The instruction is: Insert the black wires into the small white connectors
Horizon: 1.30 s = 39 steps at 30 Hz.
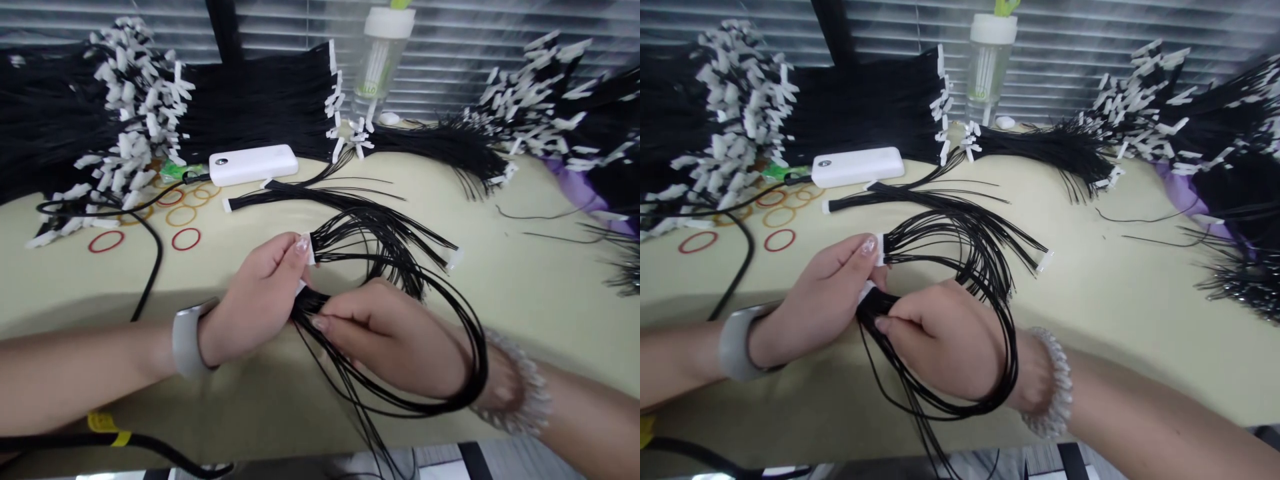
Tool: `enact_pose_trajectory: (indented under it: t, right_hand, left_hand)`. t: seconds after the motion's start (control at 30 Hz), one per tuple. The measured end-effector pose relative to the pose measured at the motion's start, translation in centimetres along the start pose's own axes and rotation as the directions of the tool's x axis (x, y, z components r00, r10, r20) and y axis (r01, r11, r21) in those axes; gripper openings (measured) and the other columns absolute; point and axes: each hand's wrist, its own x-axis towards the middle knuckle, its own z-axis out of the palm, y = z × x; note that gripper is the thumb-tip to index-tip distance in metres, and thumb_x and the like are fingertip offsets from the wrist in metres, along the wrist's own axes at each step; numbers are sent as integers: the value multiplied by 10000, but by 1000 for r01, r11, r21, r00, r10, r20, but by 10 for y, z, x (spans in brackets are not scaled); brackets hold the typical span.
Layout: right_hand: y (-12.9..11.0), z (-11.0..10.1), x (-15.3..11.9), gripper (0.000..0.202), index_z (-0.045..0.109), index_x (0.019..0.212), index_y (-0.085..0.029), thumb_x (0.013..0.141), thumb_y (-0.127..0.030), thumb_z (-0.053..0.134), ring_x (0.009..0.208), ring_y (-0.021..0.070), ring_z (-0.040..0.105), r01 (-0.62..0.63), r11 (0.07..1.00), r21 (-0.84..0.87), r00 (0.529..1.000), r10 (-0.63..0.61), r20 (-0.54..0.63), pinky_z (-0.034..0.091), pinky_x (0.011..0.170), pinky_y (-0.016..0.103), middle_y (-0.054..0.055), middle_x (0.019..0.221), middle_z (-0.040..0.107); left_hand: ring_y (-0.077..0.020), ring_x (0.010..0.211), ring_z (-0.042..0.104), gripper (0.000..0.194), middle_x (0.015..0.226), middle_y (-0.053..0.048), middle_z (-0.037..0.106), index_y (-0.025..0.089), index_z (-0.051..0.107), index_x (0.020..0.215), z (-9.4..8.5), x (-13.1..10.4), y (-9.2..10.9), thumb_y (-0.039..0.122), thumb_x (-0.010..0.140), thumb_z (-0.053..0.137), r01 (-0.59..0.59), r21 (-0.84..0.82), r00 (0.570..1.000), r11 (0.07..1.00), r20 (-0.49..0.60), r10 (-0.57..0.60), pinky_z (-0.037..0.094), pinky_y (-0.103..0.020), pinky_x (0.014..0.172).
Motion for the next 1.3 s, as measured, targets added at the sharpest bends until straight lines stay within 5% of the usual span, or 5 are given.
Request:
enact_pose_trajectory:
  t: [0.4,0.63,0.8,1.03,1.3]
  right_hand:
    - [-2,0,2,223,407,534,-138,755,-171,407,457,25,257,34,985,-170,995,-50,-91,207,457,186,-57,474,321]
    - [28,-51,-14,131,562,611,-162,709,-175,476,458,34,373,-115,962,-246,993,113,-22,285,414,156,-48,504,479]
    - [46,-89,-20,173,661,813,-166,697,-265,580,559,92,549,-274,961,43,666,221,-713,401,477,211,27,649,622]
    - [40,-86,-11,169,608,891,-149,763,-137,499,504,36,487,318,823,471,432,317,-845,352,485,261,30,755,618]
    - [14,-45,-12,102,543,737,-167,793,-242,505,556,60,471,-9,987,-158,815,-85,-574,369,495,192,-9,641,550]
  left_hand:
    - [-68,458,398,342,510,49,418,173,421,610,-1,-1,0,380,856,306,27,5,1000,1000,-1,-27,321,-170,423]
    - [-66,442,385,369,492,48,403,174,426,604,-2,0,-2,415,852,296,44,7,999,999,24,-44,311,-166,411]
    - [-72,445,367,372,488,49,383,175,419,601,-2,-3,-3,409,858,287,20,-16,998,1000,61,-19,303,-180,425]
    - [-81,479,376,360,521,43,403,173,430,592,-2,-5,-3,357,868,292,-64,2,992,998,109,64,303,-205,468]
    - [-80,533,420,355,564,41,449,171,436,600,-2,-4,-3,345,872,290,-87,-22,988,996,127,89,327,-200,524]
